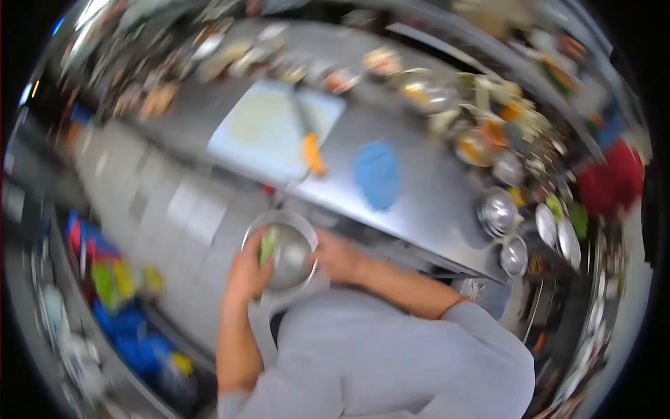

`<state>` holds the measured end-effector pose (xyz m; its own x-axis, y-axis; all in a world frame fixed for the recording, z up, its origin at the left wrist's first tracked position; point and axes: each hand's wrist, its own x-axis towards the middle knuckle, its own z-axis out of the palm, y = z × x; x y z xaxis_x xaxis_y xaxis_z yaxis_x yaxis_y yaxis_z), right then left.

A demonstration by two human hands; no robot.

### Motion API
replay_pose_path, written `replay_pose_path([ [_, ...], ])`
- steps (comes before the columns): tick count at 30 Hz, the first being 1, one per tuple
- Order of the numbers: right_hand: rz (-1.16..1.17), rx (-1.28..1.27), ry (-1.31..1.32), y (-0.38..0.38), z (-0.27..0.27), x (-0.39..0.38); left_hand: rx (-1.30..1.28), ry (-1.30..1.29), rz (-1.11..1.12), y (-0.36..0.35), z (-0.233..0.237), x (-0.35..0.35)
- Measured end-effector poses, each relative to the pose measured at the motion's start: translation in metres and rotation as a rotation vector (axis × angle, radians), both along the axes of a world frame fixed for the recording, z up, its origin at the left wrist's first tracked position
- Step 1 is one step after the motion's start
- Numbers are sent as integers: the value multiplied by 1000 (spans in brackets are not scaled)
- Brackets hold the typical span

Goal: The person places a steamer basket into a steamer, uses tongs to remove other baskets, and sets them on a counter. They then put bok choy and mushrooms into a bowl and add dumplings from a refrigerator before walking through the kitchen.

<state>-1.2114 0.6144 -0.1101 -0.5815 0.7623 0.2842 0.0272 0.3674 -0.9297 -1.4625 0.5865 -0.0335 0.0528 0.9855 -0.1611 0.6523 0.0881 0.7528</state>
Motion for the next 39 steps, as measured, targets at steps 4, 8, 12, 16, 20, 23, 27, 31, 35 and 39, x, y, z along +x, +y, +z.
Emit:
replay_pose_path([
  [4, -11, 238, -244, 48, 6, -48, 110, -371, 254, 13, 45, -76],
  [8, 44, 296, -232, 83, 0, -135, 229, -82, 386, 22, 57, -157],
  [12, 134, 293, -292, 118, -11, -236, 397, -53, 278, 31, 31, -246],
  [16, 188, 319, -332, 143, 4, -339, 409, 137, 599, 28, 0, -369],
  [20, 271, 307, -290, 159, 24, -434, -29, -358, 706, 34, -80, -488],
  [23, 295, 310, -207, 173, 28, -496, -147, -396, 736, 52, -106, -521],
  [27, 308, 218, -257, 211, 5, -552, -208, -517, 657, 79, -78, -561],
  [31, 364, 258, -297, 256, -14, -616, -261, -444, 628, 109, -92, -622],
  [35, 218, 260, -336, 320, -31, -708, -196, -501, 782, 143, -121, -714],
  [39, 143, 155, -506, 422, -32, -807, -98, -433, 1202, 161, -122, -817],
])
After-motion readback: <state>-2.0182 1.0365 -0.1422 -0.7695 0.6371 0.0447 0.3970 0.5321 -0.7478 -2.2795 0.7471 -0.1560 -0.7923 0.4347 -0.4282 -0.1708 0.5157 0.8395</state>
